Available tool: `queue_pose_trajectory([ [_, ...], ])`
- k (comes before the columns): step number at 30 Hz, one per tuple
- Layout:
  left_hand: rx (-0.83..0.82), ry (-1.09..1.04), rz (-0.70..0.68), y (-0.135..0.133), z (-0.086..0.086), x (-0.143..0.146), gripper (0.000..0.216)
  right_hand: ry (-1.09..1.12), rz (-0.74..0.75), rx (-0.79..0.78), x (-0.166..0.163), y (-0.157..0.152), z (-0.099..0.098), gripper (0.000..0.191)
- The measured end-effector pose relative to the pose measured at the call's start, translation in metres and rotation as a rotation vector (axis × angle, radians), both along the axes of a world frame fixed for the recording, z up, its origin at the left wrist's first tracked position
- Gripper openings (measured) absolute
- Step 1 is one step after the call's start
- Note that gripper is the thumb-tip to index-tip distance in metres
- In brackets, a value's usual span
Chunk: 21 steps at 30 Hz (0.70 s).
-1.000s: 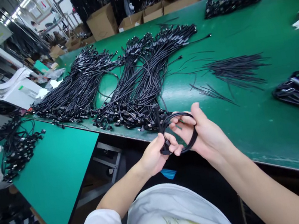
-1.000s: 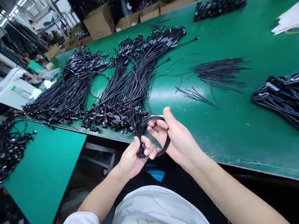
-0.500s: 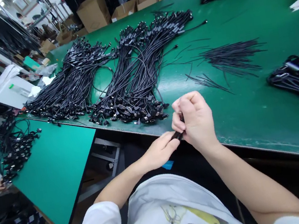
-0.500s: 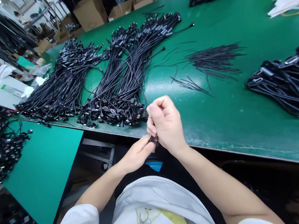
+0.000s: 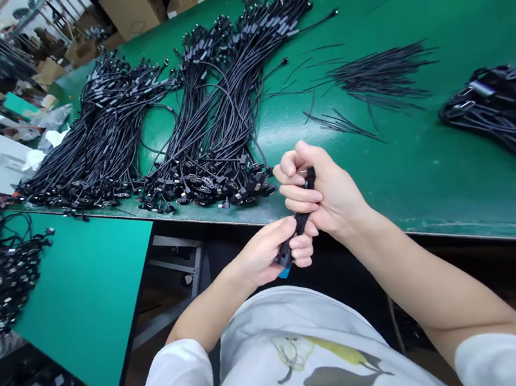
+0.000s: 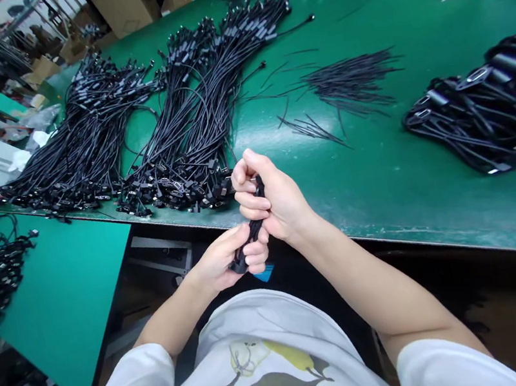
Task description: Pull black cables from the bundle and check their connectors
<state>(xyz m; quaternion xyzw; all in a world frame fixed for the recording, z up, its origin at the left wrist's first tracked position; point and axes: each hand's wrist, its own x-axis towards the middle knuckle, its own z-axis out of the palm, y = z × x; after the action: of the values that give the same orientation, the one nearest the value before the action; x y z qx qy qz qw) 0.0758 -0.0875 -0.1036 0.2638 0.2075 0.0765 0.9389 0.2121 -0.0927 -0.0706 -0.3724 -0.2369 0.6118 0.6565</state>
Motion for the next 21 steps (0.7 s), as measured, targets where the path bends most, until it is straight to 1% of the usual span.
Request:
queue_pose_trajectory([
  [3, -0.189, -0.017, 0.038, -0.005, -0.003, 0.002, 0.026, -0.09, -0.006, 0.055, 0.005, -0.001, -0.011, 0.05],
  [4, -0.228, -0.021, 0.05, -0.007, -0.005, 0.003, 0.022, -0.164, -0.018, 0.075, 0.01, -0.003, -0.015, 0.046],
  [5, -0.239, -0.021, 0.065, -0.007, -0.008, 0.004, 0.02, -0.286, -0.037, 0.103, 0.015, -0.006, -0.02, 0.041],
  [6, -0.225, -0.014, 0.078, -0.006, -0.01, 0.005, 0.019, -0.456, -0.076, 0.141, 0.022, -0.011, -0.023, 0.034],
  [8, -0.146, 0.025, 0.112, -0.002, -0.014, 0.006, 0.023, -0.891, -0.198, 0.245, 0.037, -0.024, -0.026, 0.02],
  [10, -0.06, 0.089, 0.138, 0.004, -0.015, 0.008, 0.033, -1.273, -0.385, 0.343, 0.048, -0.04, -0.025, 0.016],
  [11, -0.028, 0.12, 0.141, 0.006, -0.014, 0.01, 0.04, -1.395, -0.481, 0.377, 0.049, -0.049, -0.025, 0.017],
  [12, -0.001, 0.139, 0.144, 0.008, -0.013, 0.012, 0.045, -1.466, -0.545, 0.401, 0.048, -0.058, -0.025, 0.017],
  [13, 0.02, 0.145, 0.156, 0.009, -0.011, 0.015, 0.05, -1.505, -0.558, 0.423, 0.044, -0.065, -0.027, 0.017],
  [14, 0.034, 0.14, 0.184, 0.01, -0.01, 0.018, 0.052, -1.527, -0.526, 0.449, 0.037, -0.071, -0.03, 0.015],
  [15, 0.038, 0.126, 0.227, 0.01, -0.009, 0.021, 0.052, -1.544, -0.46, 0.484, 0.028, -0.076, -0.036, 0.015],
  [17, 0.015, 0.088, 0.323, 0.01, -0.009, 0.027, 0.048, -1.591, -0.31, 0.546, 0.01, -0.08, -0.051, 0.02],
  [18, -0.001, 0.073, 0.362, 0.01, -0.009, 0.029, 0.044, -1.634, -0.276, 0.565, 0.003, -0.08, -0.059, 0.022],
  [19, -0.013, 0.066, 0.39, 0.01, -0.01, 0.03, 0.042, -1.684, -0.271, 0.568, -0.003, -0.079, -0.066, 0.023],
  [21, -0.016, 0.066, 0.419, 0.009, -0.012, 0.032, 0.037, -1.763, -0.3, 0.516, -0.009, -0.076, -0.074, 0.021],
])
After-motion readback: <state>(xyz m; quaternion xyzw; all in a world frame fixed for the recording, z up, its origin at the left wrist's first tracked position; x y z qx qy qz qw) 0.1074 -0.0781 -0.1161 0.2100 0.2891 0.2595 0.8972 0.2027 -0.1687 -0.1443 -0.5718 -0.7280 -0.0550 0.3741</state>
